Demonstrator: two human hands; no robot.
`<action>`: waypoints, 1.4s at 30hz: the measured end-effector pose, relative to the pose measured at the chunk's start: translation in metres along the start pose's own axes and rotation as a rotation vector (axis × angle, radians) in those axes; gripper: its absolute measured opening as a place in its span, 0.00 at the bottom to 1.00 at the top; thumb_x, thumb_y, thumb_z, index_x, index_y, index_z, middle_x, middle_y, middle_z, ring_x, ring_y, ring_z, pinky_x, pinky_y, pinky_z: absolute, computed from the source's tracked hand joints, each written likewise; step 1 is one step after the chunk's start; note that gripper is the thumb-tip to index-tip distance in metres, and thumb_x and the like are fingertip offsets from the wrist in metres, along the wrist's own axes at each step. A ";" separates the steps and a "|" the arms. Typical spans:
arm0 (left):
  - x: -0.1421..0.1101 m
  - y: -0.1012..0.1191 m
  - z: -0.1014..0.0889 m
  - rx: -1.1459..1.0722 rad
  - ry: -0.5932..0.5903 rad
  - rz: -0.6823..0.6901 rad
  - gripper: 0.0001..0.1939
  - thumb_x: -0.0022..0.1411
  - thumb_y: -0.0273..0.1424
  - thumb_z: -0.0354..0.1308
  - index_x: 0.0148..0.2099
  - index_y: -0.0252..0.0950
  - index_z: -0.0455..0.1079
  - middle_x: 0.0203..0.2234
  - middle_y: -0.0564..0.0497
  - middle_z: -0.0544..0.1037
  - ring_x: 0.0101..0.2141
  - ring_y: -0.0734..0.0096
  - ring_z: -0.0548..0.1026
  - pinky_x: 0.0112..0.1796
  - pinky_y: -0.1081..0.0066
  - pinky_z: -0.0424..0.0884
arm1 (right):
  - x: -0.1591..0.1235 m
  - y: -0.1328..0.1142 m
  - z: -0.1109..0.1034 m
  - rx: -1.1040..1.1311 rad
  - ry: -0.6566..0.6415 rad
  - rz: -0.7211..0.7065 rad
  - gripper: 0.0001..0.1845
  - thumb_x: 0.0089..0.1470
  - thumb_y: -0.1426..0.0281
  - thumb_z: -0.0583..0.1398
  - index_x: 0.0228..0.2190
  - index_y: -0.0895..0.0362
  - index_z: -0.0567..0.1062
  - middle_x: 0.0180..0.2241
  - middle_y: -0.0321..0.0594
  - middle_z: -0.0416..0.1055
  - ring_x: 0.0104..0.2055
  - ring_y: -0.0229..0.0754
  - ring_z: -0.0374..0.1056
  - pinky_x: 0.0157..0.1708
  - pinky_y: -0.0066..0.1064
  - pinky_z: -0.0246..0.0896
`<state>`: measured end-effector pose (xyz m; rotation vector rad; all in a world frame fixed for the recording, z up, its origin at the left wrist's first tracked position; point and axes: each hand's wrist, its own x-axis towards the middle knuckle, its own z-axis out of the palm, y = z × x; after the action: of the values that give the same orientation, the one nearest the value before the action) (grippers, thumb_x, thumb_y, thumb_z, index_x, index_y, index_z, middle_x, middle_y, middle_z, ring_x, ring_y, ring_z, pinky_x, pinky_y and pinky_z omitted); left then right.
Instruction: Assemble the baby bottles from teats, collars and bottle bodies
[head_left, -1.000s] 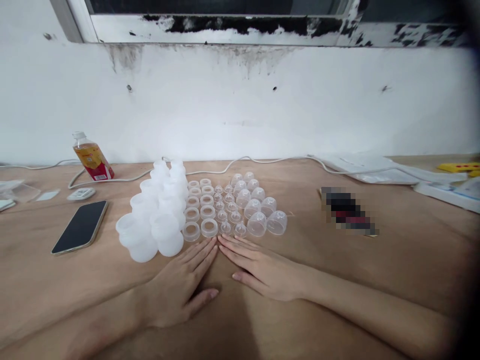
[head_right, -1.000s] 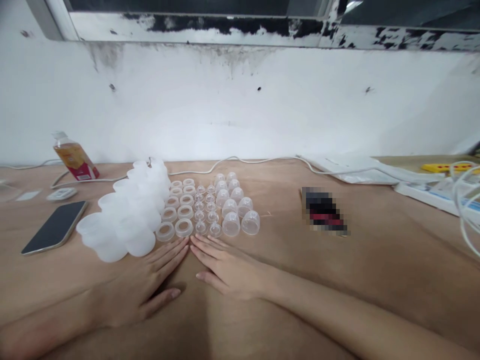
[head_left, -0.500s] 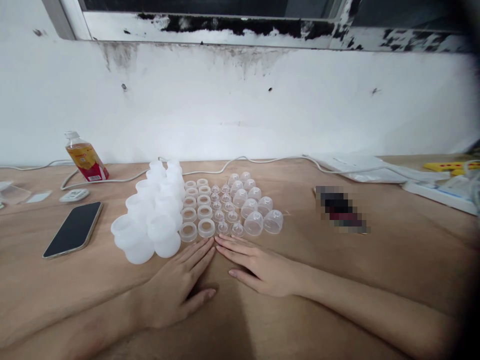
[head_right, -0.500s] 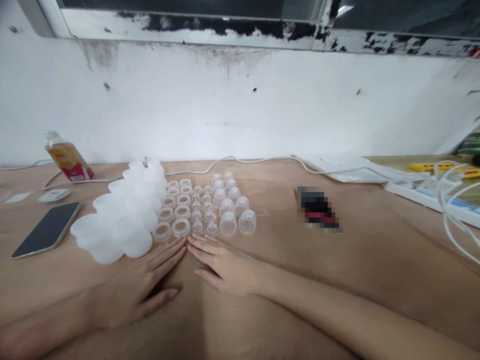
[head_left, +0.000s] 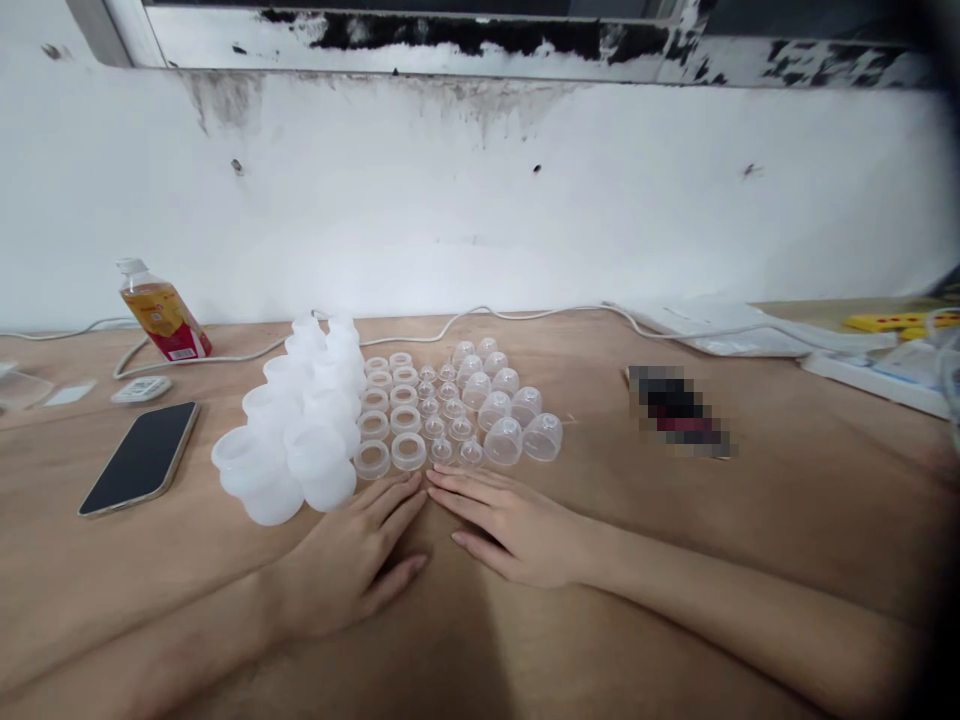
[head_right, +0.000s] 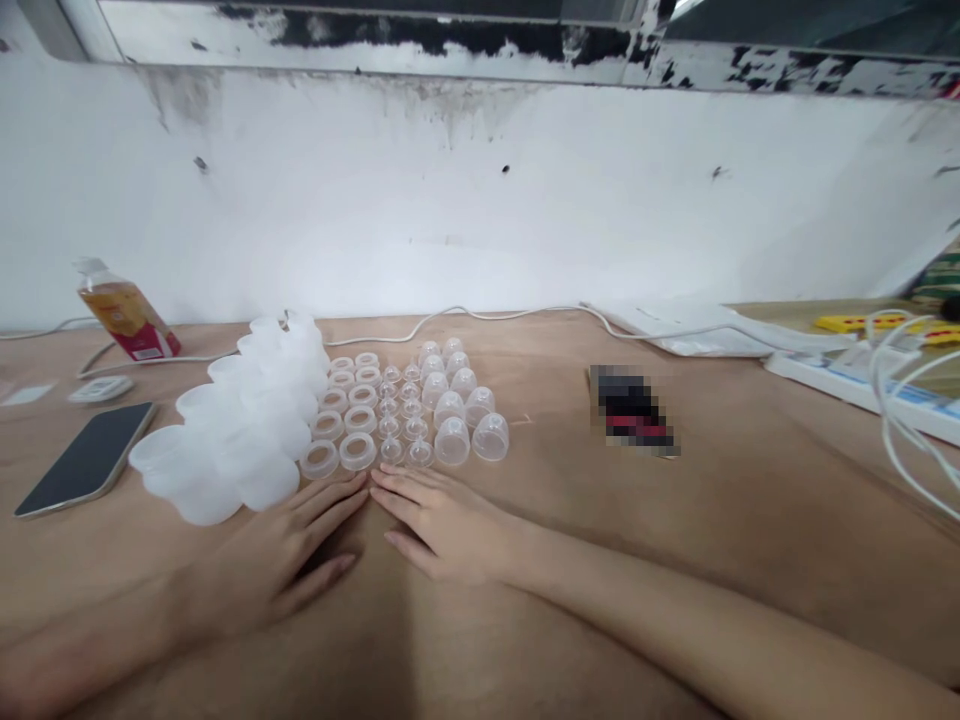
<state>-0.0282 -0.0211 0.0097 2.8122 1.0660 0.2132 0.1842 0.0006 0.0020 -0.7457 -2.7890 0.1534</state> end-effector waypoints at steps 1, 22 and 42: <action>0.003 0.001 0.002 0.020 0.035 -0.010 0.23 0.60 0.35 0.41 0.55 0.31 0.52 0.51 0.42 0.61 0.51 0.61 0.58 0.48 0.61 0.60 | 0.001 -0.001 0.000 -0.020 0.025 -0.002 0.23 0.54 0.69 0.48 0.50 0.67 0.61 0.52 0.51 0.57 0.56 0.43 0.50 0.54 0.37 0.48; 0.010 0.002 0.012 0.225 0.250 -0.010 0.19 0.58 0.30 0.43 0.50 0.28 0.58 0.51 0.40 0.61 0.51 0.57 0.57 0.50 0.56 0.56 | 0.002 0.014 0.007 -0.083 0.234 0.594 0.16 0.54 0.68 0.46 0.44 0.61 0.60 0.24 0.41 0.71 0.25 0.42 0.68 0.24 0.29 0.58; 0.012 0.006 0.014 0.342 0.242 -0.062 0.17 0.56 0.26 0.46 0.49 0.33 0.61 0.53 0.36 0.56 0.50 0.49 0.58 0.44 0.54 0.59 | -0.001 -0.003 0.001 -0.022 0.138 0.224 0.05 0.50 0.72 0.50 0.30 0.58 0.64 0.20 0.35 0.68 0.20 0.34 0.63 0.20 0.25 0.51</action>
<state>-0.0137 -0.0185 -0.0016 3.1076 1.3551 0.4105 0.1832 -0.0019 0.0010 -1.0326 -2.5763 0.1071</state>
